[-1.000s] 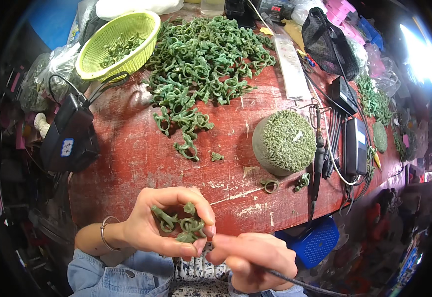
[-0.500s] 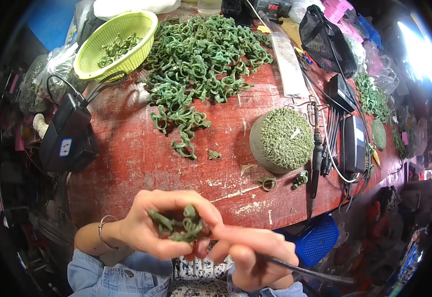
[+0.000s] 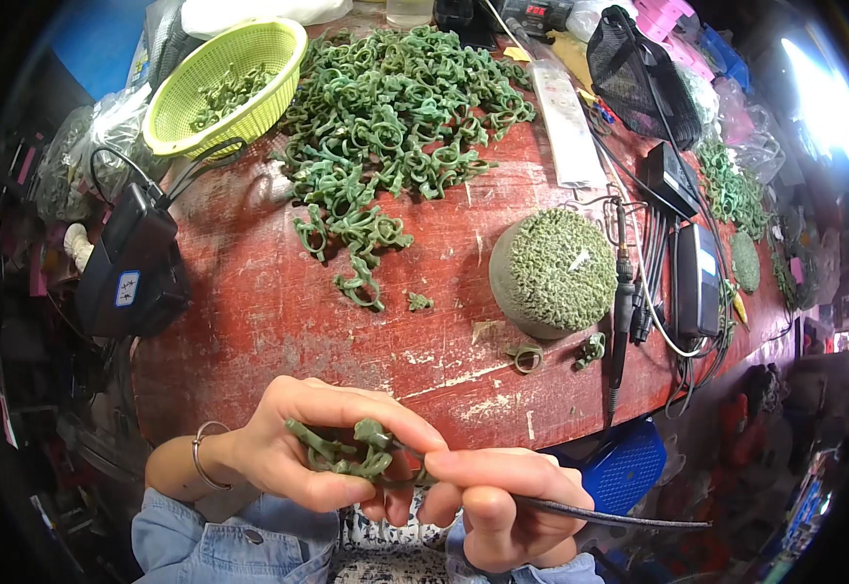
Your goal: Using a heated tool to join small green plastic vine segments together.
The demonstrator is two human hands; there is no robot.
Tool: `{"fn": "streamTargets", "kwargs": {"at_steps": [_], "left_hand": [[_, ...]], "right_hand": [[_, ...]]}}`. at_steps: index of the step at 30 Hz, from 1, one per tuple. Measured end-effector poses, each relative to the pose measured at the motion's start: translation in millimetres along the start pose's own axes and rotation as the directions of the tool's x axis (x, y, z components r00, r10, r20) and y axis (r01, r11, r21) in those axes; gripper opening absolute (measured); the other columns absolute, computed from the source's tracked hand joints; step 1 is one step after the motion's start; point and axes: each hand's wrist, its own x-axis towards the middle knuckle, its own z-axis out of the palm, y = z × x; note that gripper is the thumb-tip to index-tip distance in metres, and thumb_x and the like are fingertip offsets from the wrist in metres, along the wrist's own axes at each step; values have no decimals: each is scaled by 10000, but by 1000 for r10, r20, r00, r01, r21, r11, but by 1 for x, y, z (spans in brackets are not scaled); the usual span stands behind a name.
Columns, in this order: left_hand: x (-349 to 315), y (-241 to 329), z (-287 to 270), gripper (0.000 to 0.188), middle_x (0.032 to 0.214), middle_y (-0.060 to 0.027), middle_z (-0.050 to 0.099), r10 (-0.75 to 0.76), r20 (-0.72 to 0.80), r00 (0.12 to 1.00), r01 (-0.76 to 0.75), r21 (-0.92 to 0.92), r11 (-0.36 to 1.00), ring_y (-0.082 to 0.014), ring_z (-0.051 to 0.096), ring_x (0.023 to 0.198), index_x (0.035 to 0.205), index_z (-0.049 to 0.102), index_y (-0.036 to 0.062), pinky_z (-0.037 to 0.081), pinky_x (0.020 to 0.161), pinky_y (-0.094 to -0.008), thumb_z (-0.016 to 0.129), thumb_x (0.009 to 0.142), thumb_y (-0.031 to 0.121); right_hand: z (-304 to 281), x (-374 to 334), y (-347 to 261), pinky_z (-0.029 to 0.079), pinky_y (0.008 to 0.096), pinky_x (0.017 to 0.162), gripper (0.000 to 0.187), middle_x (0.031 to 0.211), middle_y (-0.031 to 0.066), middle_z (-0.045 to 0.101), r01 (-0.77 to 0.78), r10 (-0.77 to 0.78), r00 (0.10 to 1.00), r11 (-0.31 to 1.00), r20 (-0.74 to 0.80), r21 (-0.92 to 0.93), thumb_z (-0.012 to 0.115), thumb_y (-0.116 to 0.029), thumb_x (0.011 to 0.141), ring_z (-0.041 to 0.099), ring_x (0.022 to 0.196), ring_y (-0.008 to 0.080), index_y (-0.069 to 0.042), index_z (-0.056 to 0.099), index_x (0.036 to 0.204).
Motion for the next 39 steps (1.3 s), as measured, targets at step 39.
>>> {"fn": "streamTargets", "kwargs": {"at_steps": [39], "left_hand": [[-2,-4,-2,397,1149,-237,540,-3,31,1000,7,-135,991,-214,627,868,1233,397,-87,540,683,-288,536,868,-18]], "right_hand": [[8,7,9,483,281,443,242,629,111,549,217,-227,970,971,91,104,341,-208,981,519,503,111,7,450,1000]]}}
